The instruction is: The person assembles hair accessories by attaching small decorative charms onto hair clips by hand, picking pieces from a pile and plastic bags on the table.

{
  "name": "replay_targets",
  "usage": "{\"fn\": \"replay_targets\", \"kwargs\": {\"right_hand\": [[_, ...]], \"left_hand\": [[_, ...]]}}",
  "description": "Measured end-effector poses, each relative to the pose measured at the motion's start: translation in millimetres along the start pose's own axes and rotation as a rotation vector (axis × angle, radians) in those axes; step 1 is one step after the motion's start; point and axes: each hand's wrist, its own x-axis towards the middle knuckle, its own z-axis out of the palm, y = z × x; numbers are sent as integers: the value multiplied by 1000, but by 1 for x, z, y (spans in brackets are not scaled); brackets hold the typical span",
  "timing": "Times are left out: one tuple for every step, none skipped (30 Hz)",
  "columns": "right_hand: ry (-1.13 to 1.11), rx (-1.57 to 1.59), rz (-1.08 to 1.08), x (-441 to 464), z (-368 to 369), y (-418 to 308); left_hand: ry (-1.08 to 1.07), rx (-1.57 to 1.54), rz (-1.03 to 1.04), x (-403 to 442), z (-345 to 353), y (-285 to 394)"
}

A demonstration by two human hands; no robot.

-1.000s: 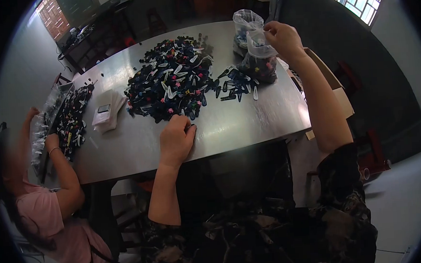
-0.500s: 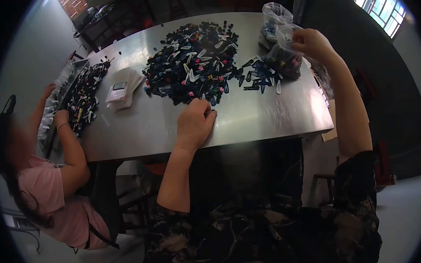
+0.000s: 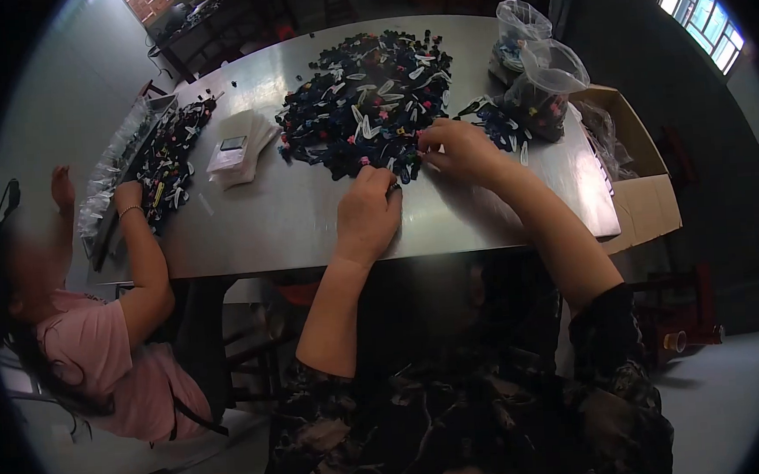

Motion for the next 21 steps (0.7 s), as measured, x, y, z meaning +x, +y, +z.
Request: {"fn": "replay_targets", "kwargs": {"right_hand": [[-23, 26, -41, -1, 4, 0], [24, 83, -117, -3, 11, 3], [22, 84, -118, -4, 14, 2], [-25, 116, -132, -5, 16, 1], [-72, 149, -146, -6, 18, 0], [-73, 150, -142, -7, 18, 0], [-86, 134, -160, -8, 17, 0], [-99, 118, -180, -9, 16, 0], [-99, 118, -179, -10, 14, -4], [-118, 114, -159, -12, 12, -7], [-134, 103, -135, -13, 8, -10], [-107, 123, -130, -15, 5, -13], [-81, 142, -125, -17, 1, -15], [-17, 132, -166, -17, -2, -14], [-14, 121, -160, -19, -10, -15], [6, 158, -120, -20, -18, -16], [26, 199, -81, -21, -24, -18], [128, 148, -161, -23, -30, -13], [190, 125, -76, -24, -44, -14], [250, 102, 10, -26, -61, -14], [370, 79, 100, -27, -82, -17]], "left_hand": [[1, 0, 1, 1, 0, 1], [-8, 9, -11, 1, 0, 1], [-18, 18, -25, 1, -1, 1], [-18, 18, -27, 1, -1, 1], [-22, 8, -36, 1, -2, 2], [-27, -3, -44, 1, -1, 2], [-29, -3, -44, 1, -1, 1], [-26, -5, -38, 1, -1, 1], [-22, -6, -31, 1, -1, 1], [-22, -7, -27, 0, -2, 1], [-26, 0, -28, 0, -3, 1], [-29, 2, -25, 1, -2, 2], [-27, -11, -12, 1, -2, 3], [-18, 2, 15, 1, -2, 2], [-9, 16, 39, 0, -2, 2], [-14, 11, 31, 0, -2, 2], [-14, 6, 36, -1, -1, 1], [-16, 3, 36, -1, -2, 1], [-17, -1, 37, -1, -3, 2], [-17, -5, 39, -1, -3, 1], [-12, -18, 41, -1, -3, 2]]}}
